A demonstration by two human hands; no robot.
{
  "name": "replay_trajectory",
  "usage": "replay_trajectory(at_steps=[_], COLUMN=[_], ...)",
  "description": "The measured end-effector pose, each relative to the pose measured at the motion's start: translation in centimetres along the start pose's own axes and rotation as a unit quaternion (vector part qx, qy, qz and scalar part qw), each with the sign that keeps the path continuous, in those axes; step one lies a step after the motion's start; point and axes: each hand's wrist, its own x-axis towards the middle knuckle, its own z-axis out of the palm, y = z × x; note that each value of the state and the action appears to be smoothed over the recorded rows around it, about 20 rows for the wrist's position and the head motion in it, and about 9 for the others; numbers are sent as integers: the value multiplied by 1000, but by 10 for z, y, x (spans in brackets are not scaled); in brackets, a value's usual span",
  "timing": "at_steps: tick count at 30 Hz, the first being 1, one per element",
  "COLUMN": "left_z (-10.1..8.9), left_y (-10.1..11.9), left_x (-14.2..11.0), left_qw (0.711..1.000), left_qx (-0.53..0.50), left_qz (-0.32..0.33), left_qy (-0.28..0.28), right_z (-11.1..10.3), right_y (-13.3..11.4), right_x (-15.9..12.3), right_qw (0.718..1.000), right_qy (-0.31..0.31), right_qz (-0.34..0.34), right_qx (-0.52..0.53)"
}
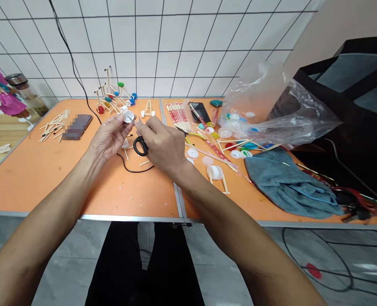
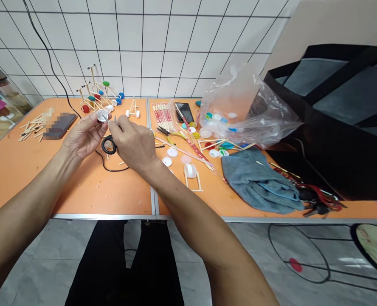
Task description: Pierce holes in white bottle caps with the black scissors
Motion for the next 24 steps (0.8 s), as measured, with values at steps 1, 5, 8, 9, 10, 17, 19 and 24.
replay_trajectory(at_steps=[1,5,8,9,10,17,19,24], left_z=[0,1,0,0,0,0,0,0], left_y=[0,0,0,0,-1,-1,0,-1], left_x=[0,0,0,0,0,1,1,0], left_qw=[1000,1000,1000,1000,1000,1000,1000,1000], left_qx=[-2,-5,2,2,0,-3,-1,1], left_qz=[0,2,3,4,5,4,5,11], left_qy=[-1,-9,-3,-2,-4,-10,-7,-15], right_z=[0,0,1,0,0,0,-1,-2], right_y=[0,-1,-1,-1,0,1,1,-1], right_x=[0,1,1,1,1,0,1,1], right_qw=[1000,1000,1000,1000,1000,1000,1000,1000], right_qy=[-1,-3,1,0,-1,0,1,-14], right_qz=[-1,-6,-6,-7,-7,-9,-6,-9], right_qx=[-3,-8,0,0,-2,3,8,-10])
